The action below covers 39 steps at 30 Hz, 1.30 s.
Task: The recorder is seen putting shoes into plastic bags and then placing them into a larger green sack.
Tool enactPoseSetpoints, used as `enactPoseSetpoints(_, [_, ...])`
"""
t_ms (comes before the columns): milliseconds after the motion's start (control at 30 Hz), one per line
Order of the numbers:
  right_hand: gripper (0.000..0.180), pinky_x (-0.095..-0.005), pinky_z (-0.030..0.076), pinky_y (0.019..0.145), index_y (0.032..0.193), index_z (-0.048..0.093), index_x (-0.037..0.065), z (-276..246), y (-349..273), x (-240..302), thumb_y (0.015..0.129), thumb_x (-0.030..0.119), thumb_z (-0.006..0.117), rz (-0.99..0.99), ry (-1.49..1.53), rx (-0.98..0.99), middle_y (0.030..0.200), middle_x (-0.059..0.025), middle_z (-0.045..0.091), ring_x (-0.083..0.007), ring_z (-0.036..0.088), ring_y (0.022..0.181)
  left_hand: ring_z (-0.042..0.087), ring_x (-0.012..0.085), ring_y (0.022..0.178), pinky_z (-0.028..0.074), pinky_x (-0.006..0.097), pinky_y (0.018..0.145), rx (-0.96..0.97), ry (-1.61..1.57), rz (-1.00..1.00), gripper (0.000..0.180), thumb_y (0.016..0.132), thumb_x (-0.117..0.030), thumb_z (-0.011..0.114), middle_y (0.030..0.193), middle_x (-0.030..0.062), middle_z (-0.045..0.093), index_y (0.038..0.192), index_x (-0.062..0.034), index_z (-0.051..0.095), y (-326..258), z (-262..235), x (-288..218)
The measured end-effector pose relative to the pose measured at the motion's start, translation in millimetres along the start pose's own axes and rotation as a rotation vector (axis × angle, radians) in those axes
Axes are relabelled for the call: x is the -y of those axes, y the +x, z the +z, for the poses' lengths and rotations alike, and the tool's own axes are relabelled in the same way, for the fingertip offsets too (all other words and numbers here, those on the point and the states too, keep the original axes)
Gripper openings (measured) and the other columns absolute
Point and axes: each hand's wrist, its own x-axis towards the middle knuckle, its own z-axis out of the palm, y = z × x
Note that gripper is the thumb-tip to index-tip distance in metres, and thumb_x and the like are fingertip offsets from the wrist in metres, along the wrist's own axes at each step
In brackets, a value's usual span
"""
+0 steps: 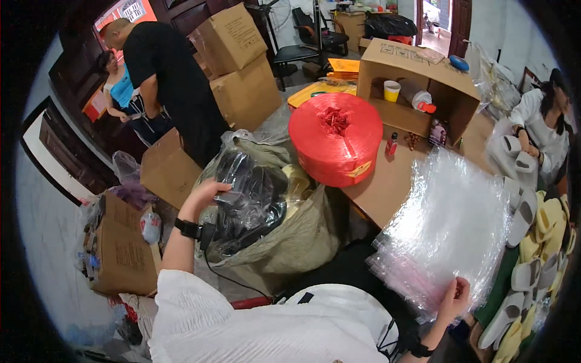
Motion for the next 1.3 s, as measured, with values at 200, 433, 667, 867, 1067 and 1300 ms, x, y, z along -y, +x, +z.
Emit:
enactPoseSetpoints(200, [0.011,-0.0182,0.032,0.056,0.095,0.058,0.002,-2,0,-4,0.09,0.011,0.061,-0.011,0.028,0.008,0.08,0.0035,0.052,-0.0033,0.039,0.065,0.06,0.0178,0.087,0.051,0.04,0.07,0.188,-0.032,-0.054,0.025,0.086,-0.026,0.061,0.096,0.0031,0.063,0.101,-0.0065,0.064,104,59,29])
enactPoseSetpoints(433, [0.007,-0.0185,0.031,0.054,0.09,0.059,0.002,2,-6,6,0.087,0.009,0.062,-0.034,-0.014,-0.011,0.075,0.0041,0.052,-0.0029,0.038,0.063,0.061,0.0183,0.097,0.056,0.04,0.072,0.23,0.277,-0.026,0.045,0.084,-0.039,0.063,0.104,0.0045,0.066,0.109,-0.0015,0.063,87,137,-9])
enactPoseSetpoints(667, [0.008,-0.019,0.033,0.055,0.089,0.06,0.001,4,-6,4,0.086,0.007,0.063,-0.025,-0.008,-0.025,0.071,0.0046,0.05,-0.0037,0.04,0.064,0.06,0.0306,0.102,0.049,0.041,0.081,-0.454,0.882,0.773,0.065,0.081,-0.05,0.064,0.11,0.0168,0.062,0.117,0.0029,0.055,-29,158,-78])
enactPoseSetpoints(867, [0.008,-0.0205,0.035,0.055,0.089,0.06,0.001,13,-4,7,0.085,0.007,0.064,-0.068,-0.05,-0.082,0.069,0.0024,0.051,-0.0052,0.041,0.061,0.045,0.0327,0.123,0.032,0.042,0.104,1.008,-0.408,1.349,0.056,0.09,-0.042,0.057,0.13,0.0236,0.049,0.12,0.0058,0.056,-190,195,-140])
enactPoseSetpoints(1067, [0.01,-0.0209,0.036,0.054,0.089,0.061,0.0,8,-5,-3,0.086,0.009,0.064,-0.001,-0.007,-0.046,0.069,0.0021,0.053,-0.0047,0.042,0.061,0.047,0.0386,0.12,0.037,0.05,0.1,1.616,-1.022,0.955,0.048,0.097,-0.044,0.044,0.117,0.028,0.055,0.119,-0.0027,0.053,-281,226,-147])
enactPoseSetpoints(1300, [0.011,-0.0201,0.036,0.054,0.089,0.061,0.0,10,-4,-1,0.085,0.01,0.065,-0.041,-0.031,-0.085,0.07,0.0025,0.055,-0.004,0.041,0.059,0.043,0.0296,0.123,0.034,0.038,0.102,1.897,-0.769,0.373,0.055,0.101,-0.036,0.033,0.128,0.0248,0.048,0.127,0.0117,0.042,-295,221,-148])
